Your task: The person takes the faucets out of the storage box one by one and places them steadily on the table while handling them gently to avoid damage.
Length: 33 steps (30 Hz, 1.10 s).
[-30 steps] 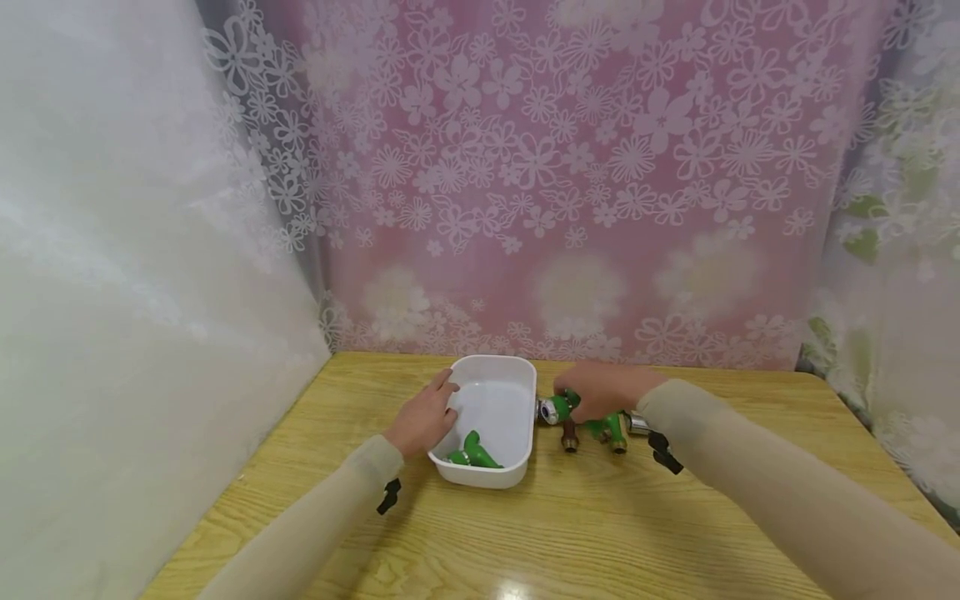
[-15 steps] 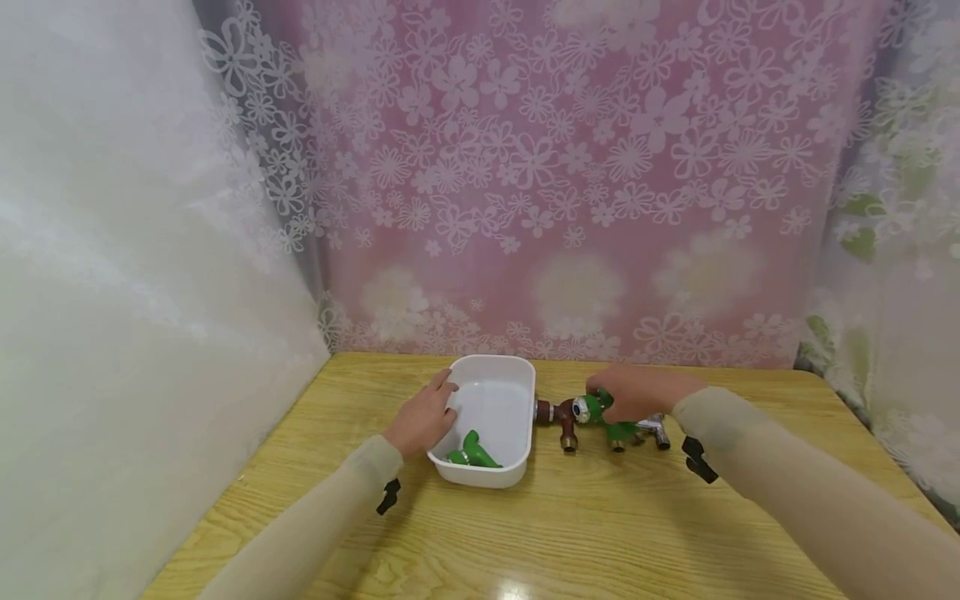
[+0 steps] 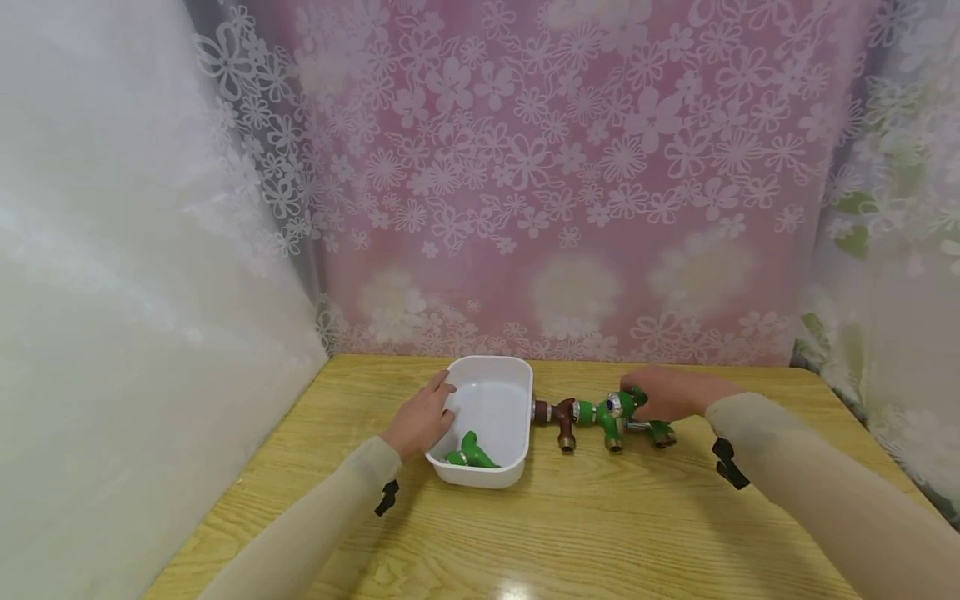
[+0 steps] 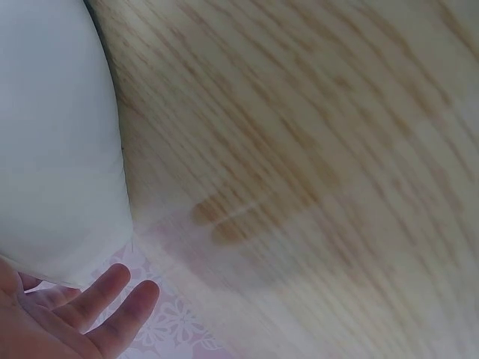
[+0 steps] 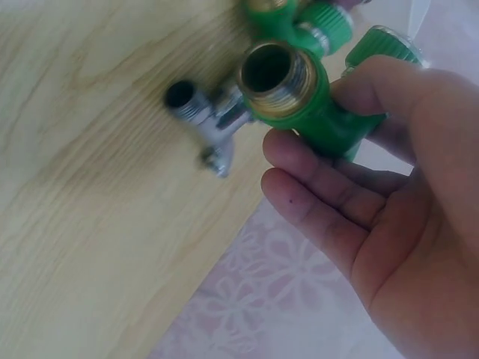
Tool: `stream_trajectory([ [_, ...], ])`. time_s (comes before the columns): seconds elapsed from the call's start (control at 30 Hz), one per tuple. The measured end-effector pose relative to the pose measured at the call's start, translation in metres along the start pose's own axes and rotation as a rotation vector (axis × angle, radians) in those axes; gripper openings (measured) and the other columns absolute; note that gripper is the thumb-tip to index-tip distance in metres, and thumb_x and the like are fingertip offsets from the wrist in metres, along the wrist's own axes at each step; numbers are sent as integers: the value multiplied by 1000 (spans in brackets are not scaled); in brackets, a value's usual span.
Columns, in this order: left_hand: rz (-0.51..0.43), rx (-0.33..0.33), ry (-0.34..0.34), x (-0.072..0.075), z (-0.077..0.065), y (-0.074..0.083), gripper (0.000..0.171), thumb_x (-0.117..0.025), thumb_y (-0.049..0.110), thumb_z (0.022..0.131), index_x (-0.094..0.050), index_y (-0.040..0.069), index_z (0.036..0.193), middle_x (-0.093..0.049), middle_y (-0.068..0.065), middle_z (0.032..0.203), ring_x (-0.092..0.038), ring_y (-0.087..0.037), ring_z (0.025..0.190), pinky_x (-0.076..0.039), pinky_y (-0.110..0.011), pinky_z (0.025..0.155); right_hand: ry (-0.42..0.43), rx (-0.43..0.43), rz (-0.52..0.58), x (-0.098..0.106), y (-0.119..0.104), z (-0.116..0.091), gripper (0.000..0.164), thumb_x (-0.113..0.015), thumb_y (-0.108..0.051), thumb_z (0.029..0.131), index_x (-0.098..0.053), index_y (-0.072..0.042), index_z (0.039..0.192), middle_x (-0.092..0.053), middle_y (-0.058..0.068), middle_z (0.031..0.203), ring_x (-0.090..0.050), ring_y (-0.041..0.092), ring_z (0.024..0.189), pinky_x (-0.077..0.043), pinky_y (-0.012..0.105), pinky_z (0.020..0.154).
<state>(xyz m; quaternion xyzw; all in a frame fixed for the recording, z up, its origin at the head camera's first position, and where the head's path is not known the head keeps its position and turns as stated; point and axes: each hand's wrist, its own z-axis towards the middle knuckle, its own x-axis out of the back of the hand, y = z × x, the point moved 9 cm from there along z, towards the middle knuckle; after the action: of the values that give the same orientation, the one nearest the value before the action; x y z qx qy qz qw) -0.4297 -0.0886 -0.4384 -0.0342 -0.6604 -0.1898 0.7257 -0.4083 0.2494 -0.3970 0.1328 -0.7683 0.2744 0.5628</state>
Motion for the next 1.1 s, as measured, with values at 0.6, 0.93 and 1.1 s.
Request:
stream_trajectory([
  [0.6, 7, 5, -8, 0, 0, 1, 45, -50, 26, 103, -51, 8, 144, -26, -9, 166, -51, -28, 137, -53, -48, 100, 29, -77, 52, -6, 53, -23, 40, -70, -16, 91, -60, 2, 125, -65, 10, 112, -61, 13, 87, -50, 37, 70],
  [0.93, 7, 8, -8, 0, 0, 0, 45, -49, 26, 103, -51, 8, 144, -26, -9, 166, -50, -28, 137, -53, -49, 100, 48, -93, 19, -12, 77, -28, 44, -71, -19, 91, -59, 6, 126, -66, 16, 114, -65, 23, 94, -54, 44, 74],
  [1.1, 1, 3, 3, 0, 0, 0, 44, -49, 26, 102, -52, 8, 143, -27, -9, 165, -52, -28, 136, -53, -50, 98, 65, -88, 13, -14, 85, -30, 44, -72, -18, 91, -60, 7, 124, -66, 18, 115, -65, 27, 96, -54, 45, 75],
])
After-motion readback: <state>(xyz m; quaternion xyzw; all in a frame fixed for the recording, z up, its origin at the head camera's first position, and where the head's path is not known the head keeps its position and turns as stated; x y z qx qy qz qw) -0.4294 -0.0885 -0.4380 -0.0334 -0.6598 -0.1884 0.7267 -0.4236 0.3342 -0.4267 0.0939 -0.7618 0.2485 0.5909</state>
